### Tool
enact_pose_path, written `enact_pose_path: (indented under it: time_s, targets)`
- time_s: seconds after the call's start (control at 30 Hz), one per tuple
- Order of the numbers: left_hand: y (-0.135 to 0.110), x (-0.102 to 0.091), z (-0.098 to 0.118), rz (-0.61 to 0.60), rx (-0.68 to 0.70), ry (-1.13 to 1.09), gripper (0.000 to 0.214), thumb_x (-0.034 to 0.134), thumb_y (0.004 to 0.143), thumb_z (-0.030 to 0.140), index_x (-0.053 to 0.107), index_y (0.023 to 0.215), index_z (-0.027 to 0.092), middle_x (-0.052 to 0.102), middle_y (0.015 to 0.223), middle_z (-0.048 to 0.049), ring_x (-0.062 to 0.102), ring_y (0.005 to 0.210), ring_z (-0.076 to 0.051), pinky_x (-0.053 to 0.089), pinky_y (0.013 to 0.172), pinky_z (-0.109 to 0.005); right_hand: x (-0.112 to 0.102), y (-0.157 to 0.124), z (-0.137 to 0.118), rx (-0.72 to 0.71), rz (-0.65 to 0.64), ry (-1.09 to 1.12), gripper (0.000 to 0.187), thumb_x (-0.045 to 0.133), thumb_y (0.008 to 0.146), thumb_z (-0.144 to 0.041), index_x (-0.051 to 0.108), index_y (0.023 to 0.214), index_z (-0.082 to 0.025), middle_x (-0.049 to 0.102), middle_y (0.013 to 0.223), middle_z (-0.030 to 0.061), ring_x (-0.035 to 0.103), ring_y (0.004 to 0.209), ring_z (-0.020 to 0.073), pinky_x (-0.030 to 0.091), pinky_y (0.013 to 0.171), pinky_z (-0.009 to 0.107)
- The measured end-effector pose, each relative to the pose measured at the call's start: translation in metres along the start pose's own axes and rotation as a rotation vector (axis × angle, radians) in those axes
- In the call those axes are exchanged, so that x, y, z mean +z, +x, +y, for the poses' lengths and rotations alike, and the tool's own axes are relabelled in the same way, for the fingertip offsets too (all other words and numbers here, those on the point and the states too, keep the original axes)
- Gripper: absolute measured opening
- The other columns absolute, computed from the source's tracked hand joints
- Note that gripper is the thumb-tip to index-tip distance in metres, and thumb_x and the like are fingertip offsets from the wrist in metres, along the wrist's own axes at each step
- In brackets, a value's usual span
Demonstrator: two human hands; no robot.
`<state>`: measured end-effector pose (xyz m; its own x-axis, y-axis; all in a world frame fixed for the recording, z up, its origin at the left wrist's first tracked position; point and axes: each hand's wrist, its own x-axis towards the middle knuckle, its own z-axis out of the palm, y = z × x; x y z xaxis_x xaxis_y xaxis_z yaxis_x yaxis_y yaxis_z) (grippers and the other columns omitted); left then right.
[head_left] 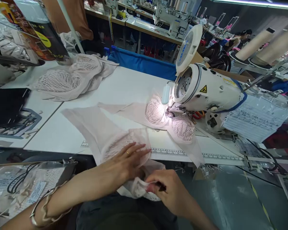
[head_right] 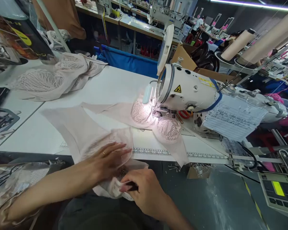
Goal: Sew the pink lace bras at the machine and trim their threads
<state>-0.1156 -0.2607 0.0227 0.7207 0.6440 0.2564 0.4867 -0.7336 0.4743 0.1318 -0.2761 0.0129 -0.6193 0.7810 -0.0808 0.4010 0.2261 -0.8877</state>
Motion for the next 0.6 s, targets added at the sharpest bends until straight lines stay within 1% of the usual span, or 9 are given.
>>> enact_pose_path:
  time_s: [0.03,0.07,0.13,0.23,0.3,0.33,0.43,0.5,0.6]
  targets:
    - [0.005,0.002,0.001,-0.058,0.073,0.013,0.007,0.070,0.087,0.019,0.075,0.091,0.023,0.043,0.157,-0.0052,0.032,0.149,-0.032,0.026,0.124,-0.052,-0.004,-0.005,0.000,-0.054,-0.044,-0.046,0.010,0.064,0.088,-0.018,0.070,0.080,-0.020,0.068,0.072,-0.0009,0.057,0.063,0.0125,0.041,0.062,0.024]
    - [0.007,0.003,0.002,-0.096,0.121,-0.007,0.007,0.073,0.086,0.024,0.073,0.080,0.021,0.042,0.158,-0.0037,0.030,0.150,-0.033,0.019,0.126,-0.053,-0.008,-0.009,0.001,-0.103,-0.089,-0.084,0.012,0.064,0.088,-0.016,0.070,0.078,-0.021,0.068,0.071,-0.0011,0.058,0.063,0.0126,0.041,0.063,0.024]
    - [0.006,0.002,0.005,-0.140,0.149,-0.091,0.019,0.075,0.086,0.030,0.067,0.071,0.020,0.052,0.151,-0.0034,0.035,0.148,-0.031,0.011,0.127,-0.053,-0.020,-0.017,0.001,-0.155,-0.162,-0.131,0.014,0.064,0.085,-0.011,0.069,0.076,-0.021,0.068,0.072,-0.0009,0.059,0.065,0.0124,0.041,0.063,0.024]
    - [0.001,-0.002,0.007,-0.177,0.130,-0.284,0.024,0.072,0.088,0.025,0.063,0.066,0.020,0.076,0.106,-0.0051,0.065,0.116,-0.026,0.029,0.119,-0.046,-0.033,-0.022,0.000,-0.139,-0.225,-0.127,0.016,0.064,0.085,-0.007,0.069,0.076,-0.020,0.069,0.078,0.0004,0.062,0.072,0.0127,0.042,0.065,0.023]
    - [-0.001,0.000,0.004,-0.253,0.062,-0.393,0.027,0.066,0.091,0.020,0.062,0.064,0.019,0.072,0.072,-0.0033,0.069,0.078,-0.019,0.047,0.095,-0.035,-0.037,-0.021,0.001,-0.083,-0.234,-0.099,0.016,0.064,0.087,-0.009,0.068,0.076,-0.020,0.067,0.076,0.0005,0.061,0.071,0.0128,0.042,0.065,0.023]
    - [-0.002,0.002,0.001,-0.296,0.002,-0.431,0.027,0.061,0.094,0.019,0.063,0.067,0.019,0.069,0.065,-0.0027,0.064,0.065,-0.017,0.049,0.080,-0.030,-0.039,-0.020,0.002,-0.045,-0.234,-0.078,0.015,0.065,0.088,-0.012,0.067,0.075,-0.020,0.065,0.074,0.0000,0.059,0.069,0.0125,0.041,0.063,0.023]
    - [-0.005,0.010,-0.010,-0.377,-0.206,-0.547,0.025,0.048,0.098,0.015,0.067,0.081,0.016,0.067,0.065,-0.0037,0.058,0.055,-0.014,0.039,0.056,-0.024,-0.040,-0.015,0.012,0.070,-0.233,0.034,0.020,0.067,0.091,-0.027,0.063,0.073,-0.020,0.056,0.070,-0.0017,0.050,0.061,0.0108,0.036,0.056,0.024]
    - [-0.008,0.015,-0.018,-0.365,-0.295,-0.642,0.023,0.048,0.097,0.015,0.068,0.085,0.016,0.067,0.069,-0.0041,0.059,0.058,-0.014,0.037,0.054,-0.021,-0.041,-0.012,0.021,0.099,-0.239,0.142,0.027,0.067,0.091,-0.040,0.062,0.073,-0.019,0.052,0.070,-0.0021,0.044,0.058,0.0103,0.033,0.054,0.025]
    - [-0.011,0.021,-0.024,-0.287,-0.346,-0.779,0.025,0.057,0.094,0.025,0.067,0.074,0.015,0.066,0.078,-0.0057,0.058,0.066,-0.014,0.040,0.058,-0.020,-0.039,-0.007,0.034,0.096,-0.235,0.310,0.040,0.064,0.090,-0.056,0.059,0.072,-0.020,0.051,0.069,-0.0008,0.042,0.058,0.0119,0.032,0.053,0.026]
